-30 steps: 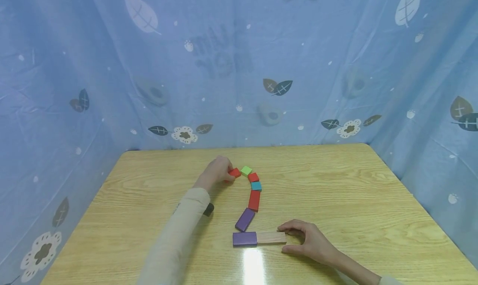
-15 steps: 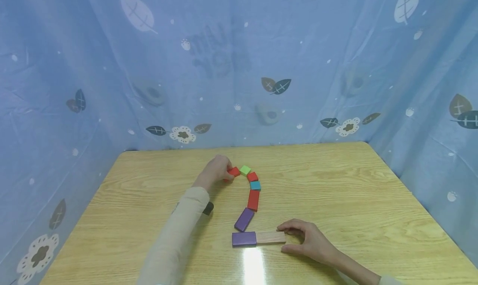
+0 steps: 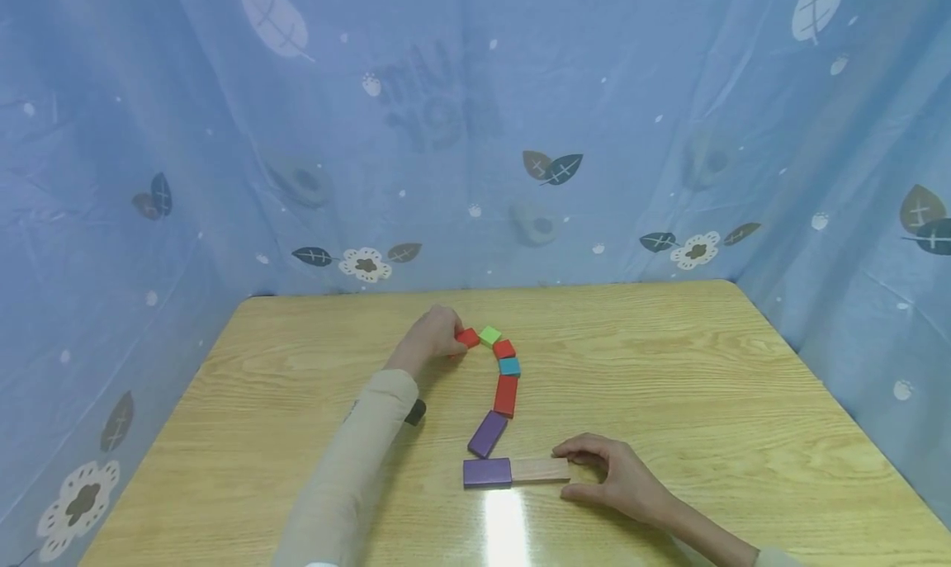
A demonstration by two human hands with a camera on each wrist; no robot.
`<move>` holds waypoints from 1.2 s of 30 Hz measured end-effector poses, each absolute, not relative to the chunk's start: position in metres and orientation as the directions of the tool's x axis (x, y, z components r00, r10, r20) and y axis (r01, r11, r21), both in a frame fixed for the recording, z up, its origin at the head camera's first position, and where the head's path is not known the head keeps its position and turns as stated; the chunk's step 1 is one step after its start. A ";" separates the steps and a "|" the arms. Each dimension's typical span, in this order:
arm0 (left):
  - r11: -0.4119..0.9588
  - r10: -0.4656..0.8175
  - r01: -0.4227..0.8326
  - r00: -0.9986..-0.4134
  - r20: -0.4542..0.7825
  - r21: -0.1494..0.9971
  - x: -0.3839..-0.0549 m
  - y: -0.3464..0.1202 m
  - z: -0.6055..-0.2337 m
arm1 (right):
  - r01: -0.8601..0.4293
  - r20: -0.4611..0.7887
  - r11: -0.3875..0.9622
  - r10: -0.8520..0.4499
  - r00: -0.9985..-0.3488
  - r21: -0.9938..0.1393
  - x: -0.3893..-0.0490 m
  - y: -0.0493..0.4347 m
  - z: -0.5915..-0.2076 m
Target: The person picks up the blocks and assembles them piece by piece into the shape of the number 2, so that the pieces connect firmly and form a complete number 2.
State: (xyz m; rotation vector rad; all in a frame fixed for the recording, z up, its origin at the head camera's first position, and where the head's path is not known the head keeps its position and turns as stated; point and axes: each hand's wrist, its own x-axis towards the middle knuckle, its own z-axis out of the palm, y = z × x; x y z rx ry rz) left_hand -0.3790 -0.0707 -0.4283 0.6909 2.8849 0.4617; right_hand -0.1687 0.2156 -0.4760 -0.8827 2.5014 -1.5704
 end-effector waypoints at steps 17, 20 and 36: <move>0.751 0.126 0.116 -0.992 0.031 0.650 -0.362 -0.123 -0.421 | -0.453 0.246 0.342 -0.504 -0.828 -0.823 -0.171 0.215 -0.472; 0.773 0.099 0.115 -0.993 0.060 0.623 -0.359 -0.116 -0.428 | -0.446 0.240 0.335 -0.507 -0.828 -0.830 -0.169 0.215 -0.474; 0.737 0.333 0.185 -0.936 -0.110 0.650 -0.377 -0.123 -0.430 | -0.458 0.259 0.300 -0.520 -0.814 -0.837 -0.168 0.216 -0.476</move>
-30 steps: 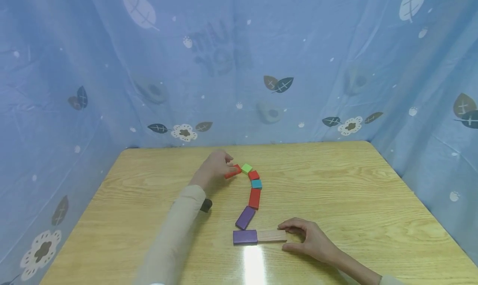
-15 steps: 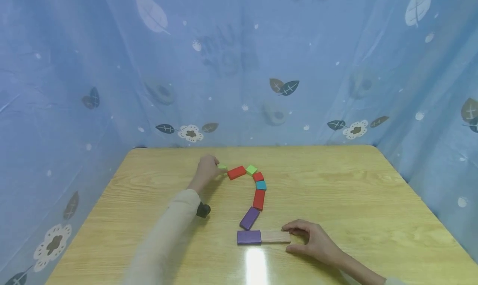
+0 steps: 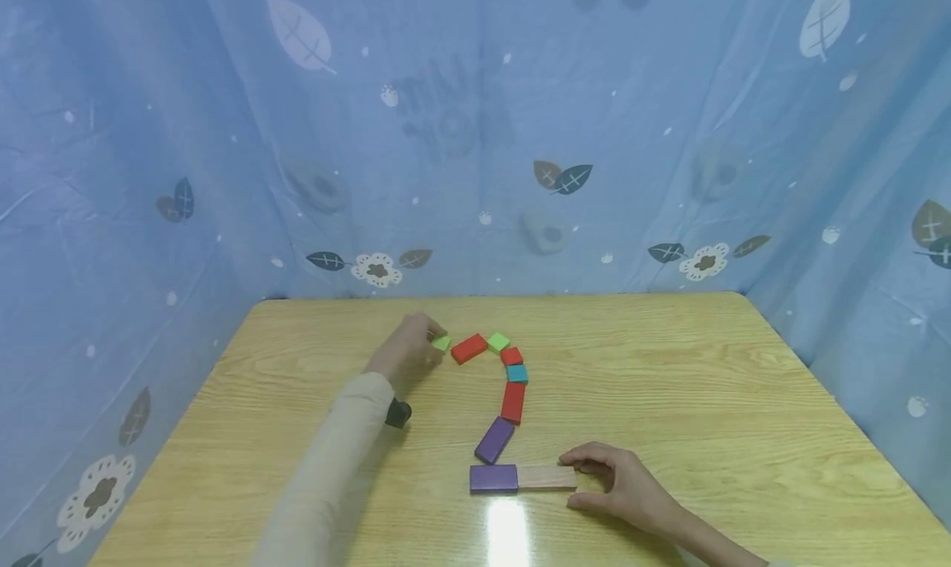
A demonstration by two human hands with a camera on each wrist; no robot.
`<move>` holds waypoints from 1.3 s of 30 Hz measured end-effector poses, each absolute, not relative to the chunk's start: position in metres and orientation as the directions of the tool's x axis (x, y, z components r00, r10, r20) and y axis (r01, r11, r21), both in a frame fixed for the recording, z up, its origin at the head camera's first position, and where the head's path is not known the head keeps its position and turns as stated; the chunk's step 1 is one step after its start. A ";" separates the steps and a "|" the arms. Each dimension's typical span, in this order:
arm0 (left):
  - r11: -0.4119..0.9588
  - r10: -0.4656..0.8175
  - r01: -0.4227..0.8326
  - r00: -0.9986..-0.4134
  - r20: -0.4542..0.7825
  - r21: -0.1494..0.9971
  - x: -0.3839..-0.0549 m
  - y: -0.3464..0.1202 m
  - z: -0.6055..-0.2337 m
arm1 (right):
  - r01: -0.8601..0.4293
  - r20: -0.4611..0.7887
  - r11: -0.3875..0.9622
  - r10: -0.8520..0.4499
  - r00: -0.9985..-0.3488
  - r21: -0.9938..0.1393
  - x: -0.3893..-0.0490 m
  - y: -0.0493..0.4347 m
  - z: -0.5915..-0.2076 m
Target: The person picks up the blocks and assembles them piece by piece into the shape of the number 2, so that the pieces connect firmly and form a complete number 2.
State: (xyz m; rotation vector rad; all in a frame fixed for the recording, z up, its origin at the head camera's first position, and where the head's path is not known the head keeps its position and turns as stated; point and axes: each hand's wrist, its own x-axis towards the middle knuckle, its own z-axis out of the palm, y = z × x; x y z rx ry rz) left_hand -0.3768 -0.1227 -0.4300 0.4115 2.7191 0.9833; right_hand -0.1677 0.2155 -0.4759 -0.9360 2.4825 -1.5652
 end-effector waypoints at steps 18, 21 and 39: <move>0.788 0.227 0.180 -0.974 -0.006 0.589 -0.363 -0.150 -0.411 | -0.482 0.285 0.307 -0.512 -0.811 -0.821 -0.167 0.215 -0.477; 0.785 0.203 0.167 -0.979 0.007 0.597 -0.354 -0.155 -0.406 | -0.481 0.284 0.307 -0.510 -0.812 -0.821 -0.168 0.216 -0.476; 0.752 0.054 0.039 -0.999 -0.003 0.658 -0.299 -0.126 -0.426 | -0.474 0.276 0.315 -0.507 -0.816 -0.822 -0.168 0.215 -0.476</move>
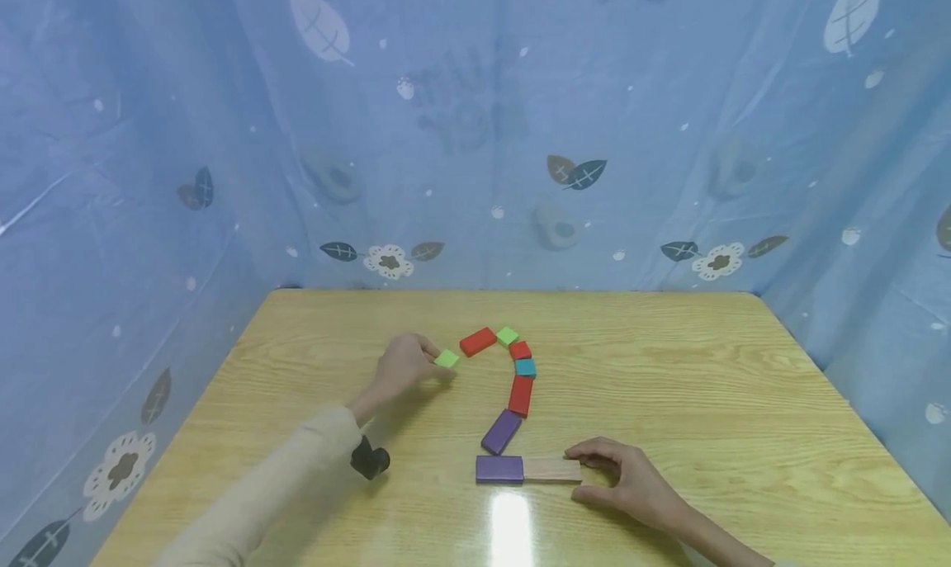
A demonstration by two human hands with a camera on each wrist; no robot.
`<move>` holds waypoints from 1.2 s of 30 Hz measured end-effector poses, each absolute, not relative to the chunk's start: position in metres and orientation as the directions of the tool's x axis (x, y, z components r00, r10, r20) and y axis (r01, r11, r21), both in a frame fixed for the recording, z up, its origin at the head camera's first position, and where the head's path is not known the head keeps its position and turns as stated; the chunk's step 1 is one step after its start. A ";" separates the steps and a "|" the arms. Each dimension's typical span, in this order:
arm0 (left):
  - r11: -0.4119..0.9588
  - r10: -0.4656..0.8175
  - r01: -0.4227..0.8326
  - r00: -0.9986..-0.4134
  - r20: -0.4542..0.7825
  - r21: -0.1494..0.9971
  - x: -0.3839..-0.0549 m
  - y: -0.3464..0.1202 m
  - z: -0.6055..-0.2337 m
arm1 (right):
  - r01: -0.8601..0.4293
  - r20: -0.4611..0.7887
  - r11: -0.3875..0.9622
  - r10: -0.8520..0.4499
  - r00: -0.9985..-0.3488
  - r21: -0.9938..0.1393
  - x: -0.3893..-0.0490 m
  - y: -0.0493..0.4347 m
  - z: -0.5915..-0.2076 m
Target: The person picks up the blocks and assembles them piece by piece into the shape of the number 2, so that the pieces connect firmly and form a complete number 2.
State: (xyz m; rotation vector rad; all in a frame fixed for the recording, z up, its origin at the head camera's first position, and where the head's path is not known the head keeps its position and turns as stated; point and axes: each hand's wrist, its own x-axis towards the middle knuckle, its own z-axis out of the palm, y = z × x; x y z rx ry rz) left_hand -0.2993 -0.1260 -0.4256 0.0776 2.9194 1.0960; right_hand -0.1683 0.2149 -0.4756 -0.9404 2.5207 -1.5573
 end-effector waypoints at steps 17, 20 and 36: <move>0.779 0.017 0.037 -0.999 0.038 0.626 -0.306 -0.103 -0.441 | -0.417 0.202 0.351 -0.510 -0.836 -0.839 -0.169 0.217 -0.474; 0.791 0.017 0.041 -0.999 0.044 0.610 -0.308 -0.103 -0.442 | -0.414 0.199 0.351 -0.512 -0.836 -0.840 -0.169 0.217 -0.474; 0.819 -0.004 0.028 -0.999 0.054 0.574 -0.313 -0.100 -0.443 | -0.432 0.220 0.332 -0.519 -0.826 -0.839 -0.170 0.217 -0.475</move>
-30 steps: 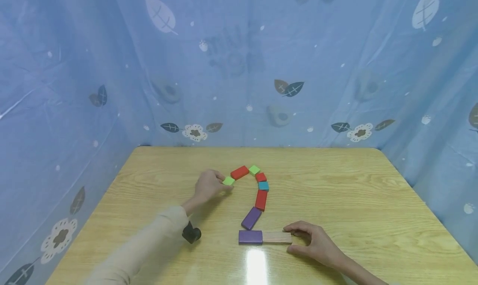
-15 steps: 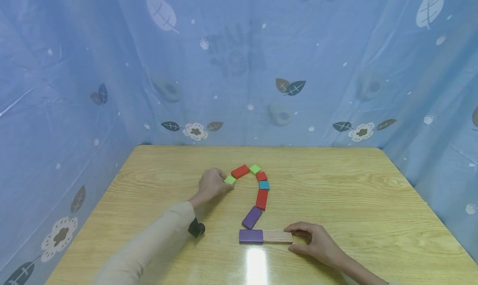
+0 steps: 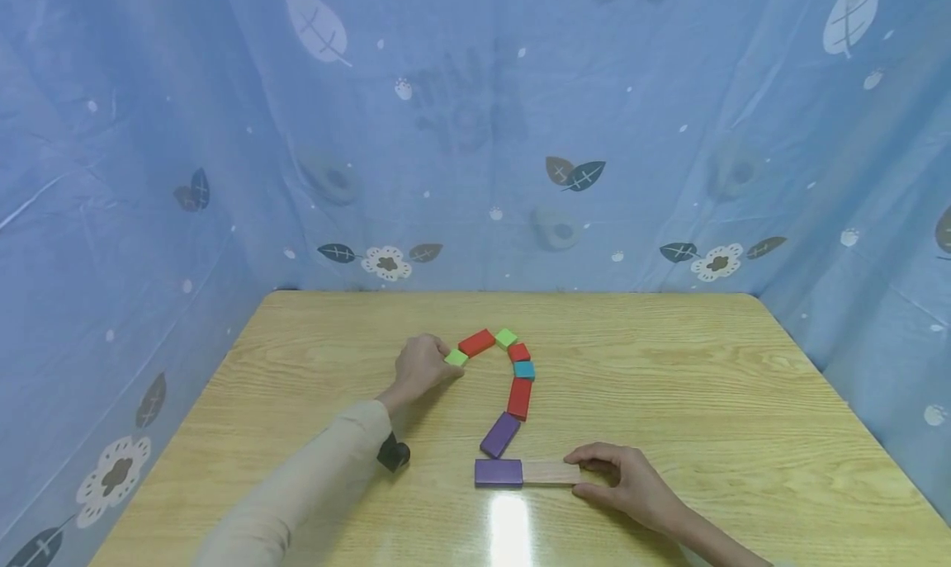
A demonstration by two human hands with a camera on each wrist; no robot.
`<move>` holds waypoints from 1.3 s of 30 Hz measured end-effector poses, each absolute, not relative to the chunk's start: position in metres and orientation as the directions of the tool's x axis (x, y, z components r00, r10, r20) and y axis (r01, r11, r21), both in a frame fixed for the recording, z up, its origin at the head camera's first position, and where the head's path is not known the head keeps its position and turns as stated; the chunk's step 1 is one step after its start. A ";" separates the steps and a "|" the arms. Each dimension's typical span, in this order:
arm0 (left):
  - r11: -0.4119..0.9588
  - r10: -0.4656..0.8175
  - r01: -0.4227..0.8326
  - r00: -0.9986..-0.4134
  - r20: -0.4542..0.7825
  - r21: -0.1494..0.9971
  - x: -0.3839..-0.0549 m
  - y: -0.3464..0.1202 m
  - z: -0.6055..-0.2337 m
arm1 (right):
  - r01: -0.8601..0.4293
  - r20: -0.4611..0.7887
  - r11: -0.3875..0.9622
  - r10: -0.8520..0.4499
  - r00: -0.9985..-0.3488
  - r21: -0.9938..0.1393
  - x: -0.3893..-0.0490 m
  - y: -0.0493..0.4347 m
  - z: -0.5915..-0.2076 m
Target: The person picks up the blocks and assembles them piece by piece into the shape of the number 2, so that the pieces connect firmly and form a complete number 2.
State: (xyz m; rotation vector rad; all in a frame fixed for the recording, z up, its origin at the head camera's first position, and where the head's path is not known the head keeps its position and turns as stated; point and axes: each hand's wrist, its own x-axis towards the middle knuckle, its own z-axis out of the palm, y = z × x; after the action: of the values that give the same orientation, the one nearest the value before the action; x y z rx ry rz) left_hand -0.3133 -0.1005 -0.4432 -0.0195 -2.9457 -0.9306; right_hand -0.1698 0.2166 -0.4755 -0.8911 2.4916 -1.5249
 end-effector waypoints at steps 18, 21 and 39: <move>0.841 -0.002 0.001 -1.000 0.004 0.542 -0.318 -0.100 -0.440 | -0.442 0.229 0.353 -0.505 -0.832 -0.825 -0.167 0.217 -0.473; 0.842 -0.004 -0.004 -1.000 0.000 0.540 -0.318 -0.100 -0.442 | -0.451 0.239 0.354 -0.503 -0.830 -0.820 -0.168 0.216 -0.474; 0.825 -0.041 -0.044 -0.999 -0.018 0.563 -0.319 -0.112 -0.447 | -0.460 0.223 0.372 -0.529 -0.819 -0.806 -0.183 0.208 -0.476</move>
State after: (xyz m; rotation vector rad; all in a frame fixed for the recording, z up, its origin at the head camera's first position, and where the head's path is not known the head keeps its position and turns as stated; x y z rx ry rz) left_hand -0.3194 -0.1116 -0.4473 0.0697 -3.0057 -0.9279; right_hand -0.1829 0.2078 -0.4758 -0.9183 2.5408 -1.4559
